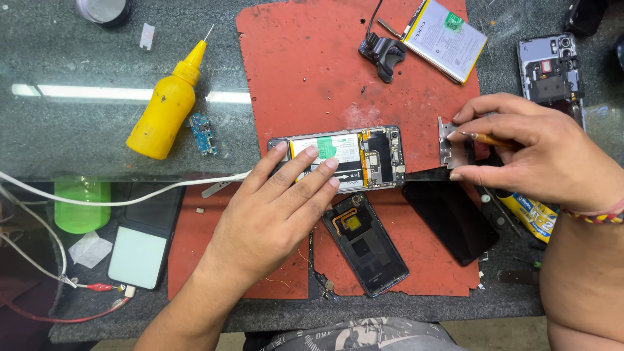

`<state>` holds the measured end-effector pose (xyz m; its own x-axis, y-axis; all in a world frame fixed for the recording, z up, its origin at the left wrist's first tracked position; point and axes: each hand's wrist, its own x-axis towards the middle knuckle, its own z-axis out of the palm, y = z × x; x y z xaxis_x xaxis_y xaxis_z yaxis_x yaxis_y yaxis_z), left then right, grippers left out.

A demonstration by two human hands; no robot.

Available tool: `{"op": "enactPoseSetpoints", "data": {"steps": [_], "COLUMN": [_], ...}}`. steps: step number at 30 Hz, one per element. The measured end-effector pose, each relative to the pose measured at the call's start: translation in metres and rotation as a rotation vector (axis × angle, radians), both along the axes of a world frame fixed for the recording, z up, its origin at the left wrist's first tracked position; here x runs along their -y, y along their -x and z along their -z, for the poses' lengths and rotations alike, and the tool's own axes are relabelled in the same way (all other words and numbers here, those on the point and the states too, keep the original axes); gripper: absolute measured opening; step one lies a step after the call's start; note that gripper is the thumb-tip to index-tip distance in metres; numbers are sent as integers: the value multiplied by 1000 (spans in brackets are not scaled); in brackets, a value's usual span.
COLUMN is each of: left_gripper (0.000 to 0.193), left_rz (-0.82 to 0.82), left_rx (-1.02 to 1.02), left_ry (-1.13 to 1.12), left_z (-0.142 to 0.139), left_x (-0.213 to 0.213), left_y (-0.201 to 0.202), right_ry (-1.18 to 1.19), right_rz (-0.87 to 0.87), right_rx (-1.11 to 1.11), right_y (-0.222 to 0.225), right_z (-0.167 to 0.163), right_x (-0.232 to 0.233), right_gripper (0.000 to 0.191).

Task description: The person works on a disassembled smartphone on a repair bench, using a wooden-handled pry tool to press and adjust the internal frame and battery area. They then fit the blue back cover onto the phone body, press it into place, and plug a charging cable into the phone to test it.

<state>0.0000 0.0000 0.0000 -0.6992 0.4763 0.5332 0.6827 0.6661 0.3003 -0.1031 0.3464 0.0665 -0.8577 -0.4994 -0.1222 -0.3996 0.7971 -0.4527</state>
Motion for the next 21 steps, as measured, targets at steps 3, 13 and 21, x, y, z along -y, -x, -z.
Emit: {"op": "enactPoseSetpoints", "data": {"steps": [3, 13, 21], "left_gripper": [31, 43, 56], "left_rz": [-18, -54, -109], "left_rx": [8, -25, 52], "left_ry": [-22, -36, -75], "left_z": [-4, 34, -54], "left_x": [-3, -44, -95], "left_y": [0, 0, -33], "right_ry": [-6, 318, 259], "right_rz": [4, -425, -474], "right_rx": [31, -53, -62], "right_y": [2, -4, -44], "right_z": [-6, 39, -45], "right_x": [6, 24, 19], "right_gripper": [44, 43, 45]}}
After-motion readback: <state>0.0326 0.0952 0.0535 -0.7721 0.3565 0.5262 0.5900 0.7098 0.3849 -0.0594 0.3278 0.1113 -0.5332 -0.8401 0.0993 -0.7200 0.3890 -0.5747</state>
